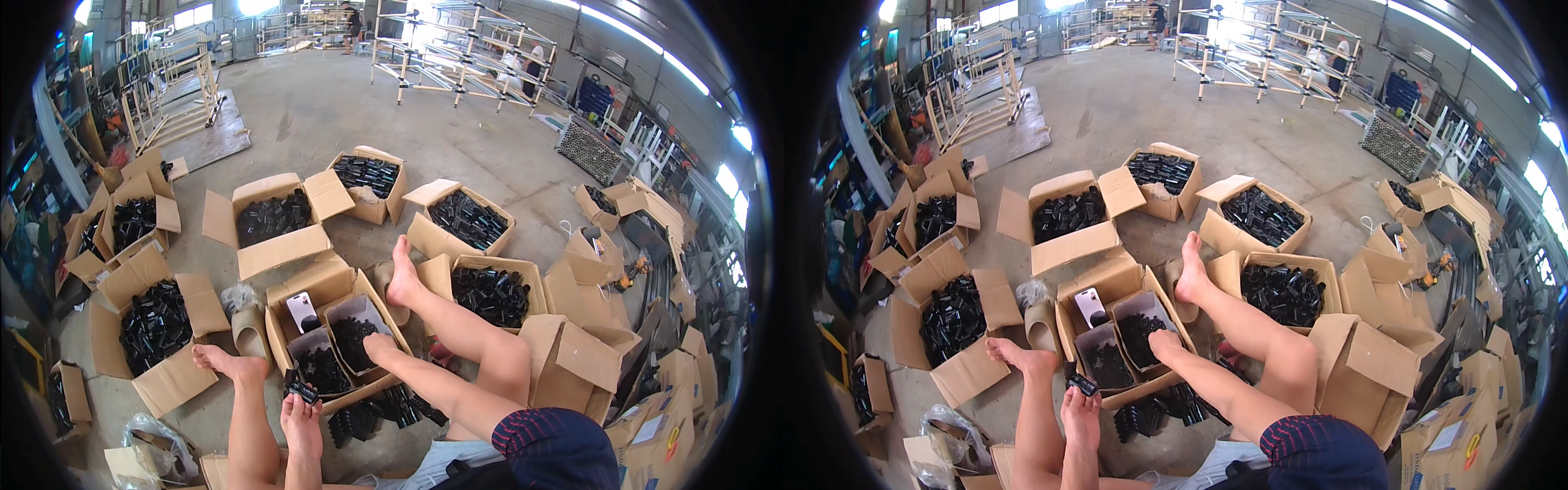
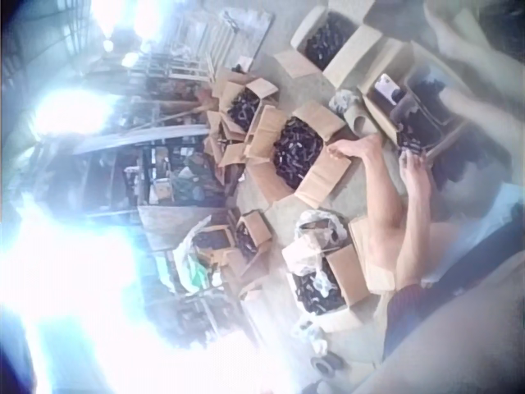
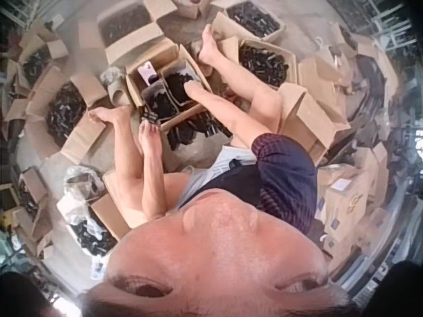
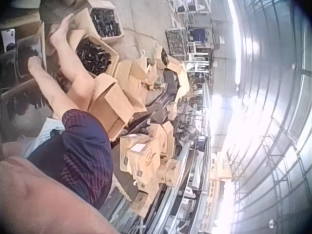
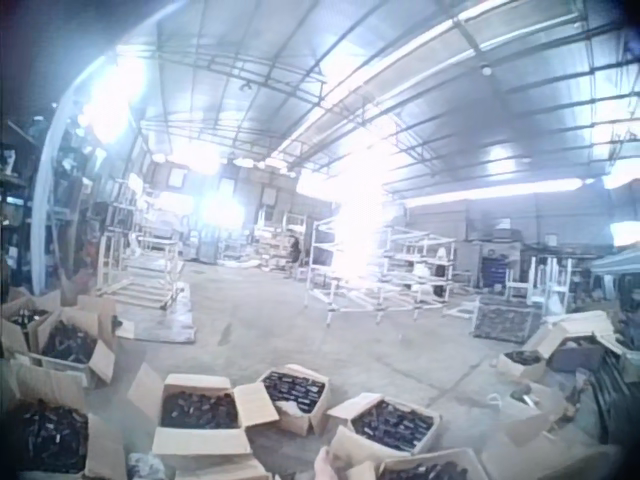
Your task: The person assembles metal components by picking a black metal bracket, inserting a smaller plastic or metal part into a slot, and then sliding a long black tube or rod through the assembly.
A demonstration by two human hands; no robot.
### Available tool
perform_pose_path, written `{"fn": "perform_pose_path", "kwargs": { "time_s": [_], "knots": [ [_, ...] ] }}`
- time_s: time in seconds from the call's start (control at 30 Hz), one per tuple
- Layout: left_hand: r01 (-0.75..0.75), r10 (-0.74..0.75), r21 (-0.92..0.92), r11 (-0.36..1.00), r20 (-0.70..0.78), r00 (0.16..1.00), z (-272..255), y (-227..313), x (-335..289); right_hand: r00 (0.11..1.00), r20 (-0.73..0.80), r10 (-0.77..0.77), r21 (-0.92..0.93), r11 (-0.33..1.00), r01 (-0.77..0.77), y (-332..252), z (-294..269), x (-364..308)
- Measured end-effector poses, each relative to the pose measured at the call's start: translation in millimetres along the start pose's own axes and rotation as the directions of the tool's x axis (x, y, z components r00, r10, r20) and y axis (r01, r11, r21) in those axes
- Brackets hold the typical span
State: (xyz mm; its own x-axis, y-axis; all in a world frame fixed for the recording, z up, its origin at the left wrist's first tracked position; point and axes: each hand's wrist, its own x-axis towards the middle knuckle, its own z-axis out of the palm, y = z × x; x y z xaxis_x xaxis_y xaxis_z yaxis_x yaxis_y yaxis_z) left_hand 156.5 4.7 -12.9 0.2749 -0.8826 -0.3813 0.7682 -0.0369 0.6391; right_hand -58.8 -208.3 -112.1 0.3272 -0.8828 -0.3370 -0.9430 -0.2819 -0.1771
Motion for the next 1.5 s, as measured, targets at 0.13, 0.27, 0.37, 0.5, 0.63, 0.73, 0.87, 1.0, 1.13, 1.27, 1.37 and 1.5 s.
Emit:
{"fn": "perform_pose_path", "kwargs": {
  "time_s": [0.13,0.27,0.37,0.5,0.63,0.73,0.87,1.0,1.13,1.27,1.37,1.5],
  "knots": [
    [0.013,-0.013,0.009,1.000,-0.004,1.000,9,-9,0,1.000,-0.018,0.009,0.026,1.000,-0.008,10,2,-5],
    [-0.037,0.037,0.004,0.999,0.001,0.999,6,-8,1,0.969,-0.245,-0.026,0.278,0.956,0.096,-13,-12,-14],
    [-0.128,0.128,0.013,0.992,-0.011,0.992,-2,-7,-1,0.852,-0.501,-0.149,0.558,0.697,0.450,-66,-40,-57],
    [-0.103,0.114,0.107,0.989,-0.098,0.989,7,-25,4,0.922,-0.372,-0.103,0.845,0.375,0.383,-115,-81,-123],
    [-0.134,0.144,0.102,0.986,-0.108,0.984,-1,-31,4,0.897,-0.433,-0.091,0.822,0.369,0.434,-133,-78,-130],
    [-0.148,0.161,0.093,0.985,-0.146,0.976,3,-17,-3,0.834,-0.529,-0.153,0.684,0.505,0.527,-153,-80,-137],
    [-0.164,0.184,0.125,0.979,-0.177,0.967,9,-15,-6,0.794,-0.580,-0.185,0.598,0.565,0.569,-161,-67,-134],
    [-0.186,0.212,0.147,0.971,-0.187,0.959,12,-18,-5,0.855,-0.512,-0.081,0.735,0.474,0.485,-161,-52,-127],
    [-0.187,0.219,0.161,0.969,-0.208,0.954,13,-16,-3,0.892,-0.449,-0.045,0.802,0.421,0.424,-165,-55,-129],
    [-0.197,0.240,0.208,0.958,-0.207,0.948,10,-15,-3,0.896,-0.441,-0.059,0.802,0.422,0.423,-165,-51,-129],
    [-0.201,0.252,0.236,0.951,-0.209,0.945,13,-15,-5,0.896,-0.443,-0.031,0.811,0.412,0.415,-165,-49,-131],
    [-0.199,0.252,0.246,0.949,-0.204,0.946,12,-17,-4,0.872,-0.489,-0.012,0.778,0.447,0.443,-164,-47,-133]
  ]
}}
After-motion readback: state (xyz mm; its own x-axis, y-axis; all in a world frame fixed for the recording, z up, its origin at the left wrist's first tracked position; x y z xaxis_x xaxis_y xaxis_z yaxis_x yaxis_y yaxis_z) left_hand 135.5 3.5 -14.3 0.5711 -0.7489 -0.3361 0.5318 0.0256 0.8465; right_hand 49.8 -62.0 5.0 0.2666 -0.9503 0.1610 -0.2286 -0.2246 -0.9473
